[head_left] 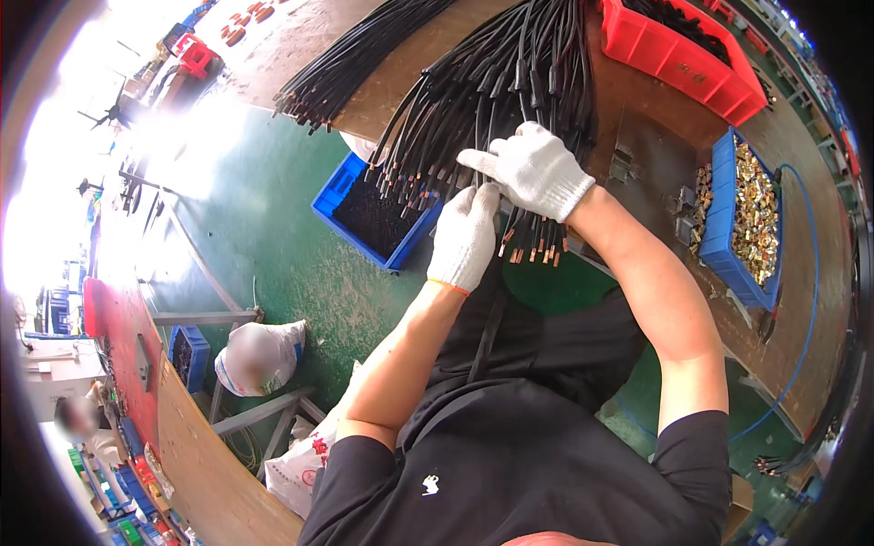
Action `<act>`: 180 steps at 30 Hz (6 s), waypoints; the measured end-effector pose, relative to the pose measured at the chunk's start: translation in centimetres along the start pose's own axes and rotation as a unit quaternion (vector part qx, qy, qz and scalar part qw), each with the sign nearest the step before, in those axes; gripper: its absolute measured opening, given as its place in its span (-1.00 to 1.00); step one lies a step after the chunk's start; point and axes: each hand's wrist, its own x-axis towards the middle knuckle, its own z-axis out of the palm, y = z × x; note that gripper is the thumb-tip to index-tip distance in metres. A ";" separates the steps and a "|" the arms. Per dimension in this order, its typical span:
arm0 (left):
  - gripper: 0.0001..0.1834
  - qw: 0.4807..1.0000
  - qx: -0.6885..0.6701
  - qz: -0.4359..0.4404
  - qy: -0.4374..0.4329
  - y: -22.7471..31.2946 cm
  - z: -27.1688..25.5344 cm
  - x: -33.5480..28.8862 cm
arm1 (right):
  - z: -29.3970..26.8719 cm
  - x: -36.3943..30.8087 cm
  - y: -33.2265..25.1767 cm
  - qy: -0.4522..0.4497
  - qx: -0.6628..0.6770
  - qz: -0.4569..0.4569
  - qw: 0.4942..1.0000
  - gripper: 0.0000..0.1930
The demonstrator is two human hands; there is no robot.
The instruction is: The worker is assembling wire harnesses by attaching connectors to cables and using a pneumatic crimping tool to secure terminals.
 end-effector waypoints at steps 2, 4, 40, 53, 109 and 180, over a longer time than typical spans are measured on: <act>-0.66 0.999 -0.045 -0.019 -0.010 0.7 0.2 -0.4 | -0.1 0.3 0.1 -0.008 -0.004 -0.022 1.000 -0.54; -0.65 0.998 -0.057 -0.029 -0.005 1.4 0.4 -1.0 | -0.2 0.3 0.1 -0.013 -0.013 -0.021 1.000 -0.62; -0.70 0.808 -0.530 -0.198 -0.166 -8.4 -2.9 -0.7 | -2.0 -0.8 1.0 -0.134 0.158 -0.070 0.976 -0.74; -0.71 0.953 -0.227 -0.178 -0.096 -3.6 -2.6 -1.1 | -1.6 -0.6 1.0 -0.155 0.139 -0.082 0.975 -0.75; -0.73 0.960 -0.242 -0.135 0.029 -5.4 -4.0 -3.9 | -1.4 -0.5 0.7 -0.123 0.151 -0.073 0.978 -0.69; -0.68 0.966 -0.197 -0.164 0.035 -3.1 -5.6 -1.1 | 1.4 2.0 1.3 -0.046 0.214 -0.055 0.974 -0.86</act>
